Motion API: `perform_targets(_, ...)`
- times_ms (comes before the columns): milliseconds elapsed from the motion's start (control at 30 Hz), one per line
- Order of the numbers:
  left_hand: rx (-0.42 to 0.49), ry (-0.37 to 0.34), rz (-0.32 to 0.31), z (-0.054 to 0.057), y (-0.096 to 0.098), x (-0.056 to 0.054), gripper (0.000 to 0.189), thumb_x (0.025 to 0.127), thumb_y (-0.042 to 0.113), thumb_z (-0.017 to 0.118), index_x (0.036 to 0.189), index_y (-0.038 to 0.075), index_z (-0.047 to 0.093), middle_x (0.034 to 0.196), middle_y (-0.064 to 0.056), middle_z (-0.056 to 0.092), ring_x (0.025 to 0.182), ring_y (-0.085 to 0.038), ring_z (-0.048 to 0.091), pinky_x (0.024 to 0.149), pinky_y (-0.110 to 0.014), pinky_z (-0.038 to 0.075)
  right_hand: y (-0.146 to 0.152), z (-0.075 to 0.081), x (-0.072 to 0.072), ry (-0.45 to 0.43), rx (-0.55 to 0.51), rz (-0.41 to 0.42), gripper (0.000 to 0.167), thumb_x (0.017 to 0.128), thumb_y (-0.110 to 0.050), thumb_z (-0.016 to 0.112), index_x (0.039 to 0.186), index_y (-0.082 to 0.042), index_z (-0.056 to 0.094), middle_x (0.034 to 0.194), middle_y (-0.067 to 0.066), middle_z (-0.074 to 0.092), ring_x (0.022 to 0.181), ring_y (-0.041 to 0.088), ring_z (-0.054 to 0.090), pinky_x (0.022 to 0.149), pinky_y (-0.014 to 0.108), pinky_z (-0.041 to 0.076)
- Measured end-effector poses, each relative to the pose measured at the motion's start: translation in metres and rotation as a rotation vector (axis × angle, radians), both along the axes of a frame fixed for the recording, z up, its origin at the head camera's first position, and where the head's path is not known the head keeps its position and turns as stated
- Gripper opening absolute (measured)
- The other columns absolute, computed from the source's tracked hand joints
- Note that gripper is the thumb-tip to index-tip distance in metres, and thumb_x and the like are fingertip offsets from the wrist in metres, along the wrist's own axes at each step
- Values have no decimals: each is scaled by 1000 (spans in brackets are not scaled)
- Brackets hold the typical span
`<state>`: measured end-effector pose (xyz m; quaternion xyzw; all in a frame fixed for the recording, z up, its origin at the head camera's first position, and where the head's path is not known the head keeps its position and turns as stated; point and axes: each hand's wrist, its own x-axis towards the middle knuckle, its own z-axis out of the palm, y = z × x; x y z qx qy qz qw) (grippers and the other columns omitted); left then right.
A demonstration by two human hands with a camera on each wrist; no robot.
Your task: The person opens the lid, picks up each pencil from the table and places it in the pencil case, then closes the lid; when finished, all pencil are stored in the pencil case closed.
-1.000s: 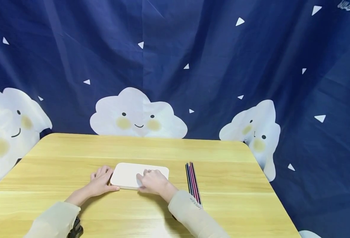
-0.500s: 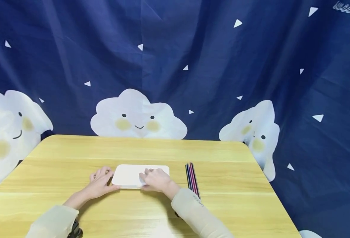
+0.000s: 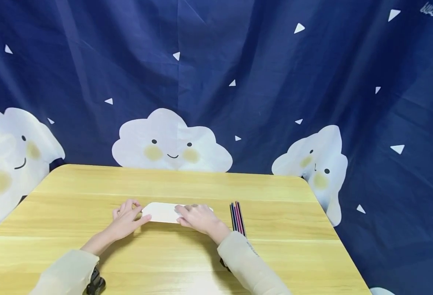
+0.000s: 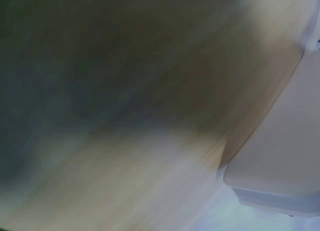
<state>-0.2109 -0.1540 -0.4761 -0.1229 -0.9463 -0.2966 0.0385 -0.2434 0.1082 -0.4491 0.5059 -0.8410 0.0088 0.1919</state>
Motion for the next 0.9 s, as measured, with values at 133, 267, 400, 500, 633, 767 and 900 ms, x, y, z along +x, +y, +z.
perform_targets(133, 0, -2, 3, -1, 0, 1, 54, 87, 48, 53, 103, -2, 61, 114, -13, 38, 106, -32, 31, 88, -55, 13, -1, 1, 0, 25, 4, 32, 30, 90, -27, 55, 113, -8, 55, 99, 6, 69, 72, 16, 67, 58, 21, 51)
perform_targets(267, 7, -2, 17, -1, 1, 1, 59, 86, 49, 53, 108, -6, 59, 117, -14, 37, 107, -32, 31, 88, -54, 13, -2, 2, -3, 68, -6, 65, 27, 89, -26, 57, 109, -8, 58, 97, 6, 69, 76, 17, 68, 60, 21, 52)
perform_targets(400, -18, 26, 25, 0, 0, 0, 58, 85, 49, 54, 105, -4, 61, 119, -13, 35, 107, -32, 32, 87, -53, 15, -2, 2, -5, 76, -10, 84, 26, 89, -25, 57, 109, -9, 58, 96, 6, 69, 74, 17, 68, 58, 21, 52)
perform_targets(500, -31, 47, 24, 1, 0, -1, 54, 85, 49, 55, 99, -2, 63, 119, -13, 35, 106, -32, 33, 86, -52, 16, -2, 3, -6, 69, -4, 85, 26, 90, -25, 55, 110, -8, 58, 95, 6, 69, 73, 17, 68, 57, 21, 52)
perform_targets(633, -31, 48, 15, 0, 0, 0, 46, 84, 48, 57, 91, 3, 63, 118, -13, 35, 107, -33, 32, 88, -54, 15, -1, 4, -6, 28, -11, 60, 27, 90, -24, 55, 111, -8, 58, 96, 7, 69, 74, 19, 68, 60, 24, 53)
perform_targets(767, -29, 59, 10, 0, -1, 1, 43, 83, 48, 59, 87, 6, 62, 118, -14, 36, 108, -34, 32, 89, -55, 14, 0, 5, -8, -52, -31, 48, 28, 91, -24, 54, 113, -9, 58, 99, 9, 69, 79, 22, 68, 68, 29, 53)
perform_targets(900, -31, 71, -14, -2, -2, 4, 44, 81, 49, 61, 92, 7, 63, 117, -15, 37, 107, -34, 33, 88, -55, 14, 3, 7, -10, -128, -61, 71, 28, 90, -22, 55, 114, -8, 58, 100, 10, 68, 79, 22, 68, 72, 29, 53)
